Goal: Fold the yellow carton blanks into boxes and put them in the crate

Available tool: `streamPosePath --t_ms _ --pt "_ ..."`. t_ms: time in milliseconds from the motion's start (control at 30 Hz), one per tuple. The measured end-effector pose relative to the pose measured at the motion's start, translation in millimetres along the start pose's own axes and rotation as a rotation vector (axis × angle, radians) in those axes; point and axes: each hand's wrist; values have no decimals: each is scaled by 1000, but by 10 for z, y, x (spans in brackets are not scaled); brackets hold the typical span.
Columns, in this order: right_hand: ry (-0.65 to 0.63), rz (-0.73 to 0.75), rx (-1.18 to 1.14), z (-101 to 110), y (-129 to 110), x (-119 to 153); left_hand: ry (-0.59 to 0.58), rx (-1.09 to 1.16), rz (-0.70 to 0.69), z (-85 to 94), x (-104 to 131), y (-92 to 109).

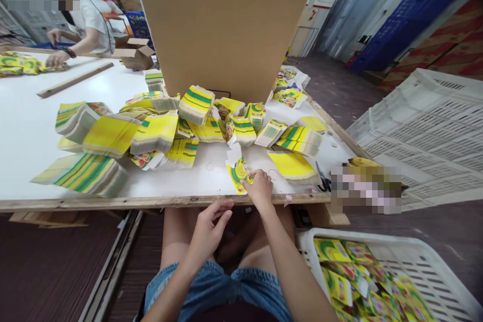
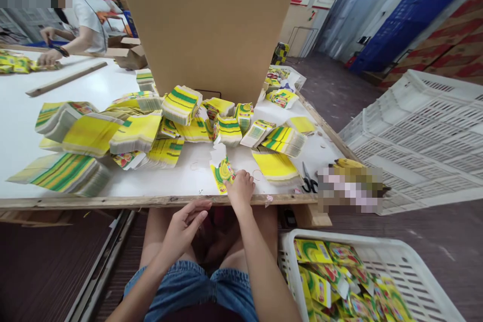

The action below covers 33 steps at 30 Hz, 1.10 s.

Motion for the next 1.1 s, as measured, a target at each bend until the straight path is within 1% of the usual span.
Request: streamPosePath --t_ms 100,200,267,367,467,533,600,633,667,733,767,800,867,900,967,1033,1100 --pt "13 -9 -205 46 24 -20 -3 4 5 -3 -22 27" --pt "1 -25 -467 121 16 68 64 66 21 60 -34 61" --pt "-45 -44 -643 164 -25 226 91 165 22 97 -50 76" --pt "-161 -77 -852 180 -131 578 27 403 11 91 -86 83" --pt "-262 -115 -985 133 -220 908 -6 625 55 27 -111 94" --pt "-305 -141 -1058 110 -234 1040 -4 718 102 -3 -110 115" --pt "-321 -124 -1017 136 -220 1096 4 776 139 -3 -98 145" --pt "-294 -81 -924 172 -213 1102 14 798 155 7 -90 160" --pt "-241 -7 -794 223 -211 1097 24 816 174 22 -80 174" --pt "-117 215 -517 351 -235 1067 11 844 221 54 -59 194" --pt "-82 341 -413 416 -259 1047 -20 856 244 66 -47 201" --pt "-87 461 -339 474 -288 1026 -60 867 261 75 -35 204" --pt "-176 639 -254 554 -344 986 -129 886 279 86 -11 203" --pt "-226 682 -228 574 -364 971 -146 895 285 93 -1 200" --pt "-297 686 -207 581 -383 952 -139 903 294 114 14 197" --pt "-302 650 -212 572 -382 951 -120 898 301 148 19 203" --pt "-254 652 -205 569 -381 960 -127 885 307 183 15 224"
Point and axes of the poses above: each hand's wrist, its own x-axis away from the middle knuckle, its own z-axis out of the back of the hand, y = z × x, and after that the axes turned 5 degrees about -y, right-handed
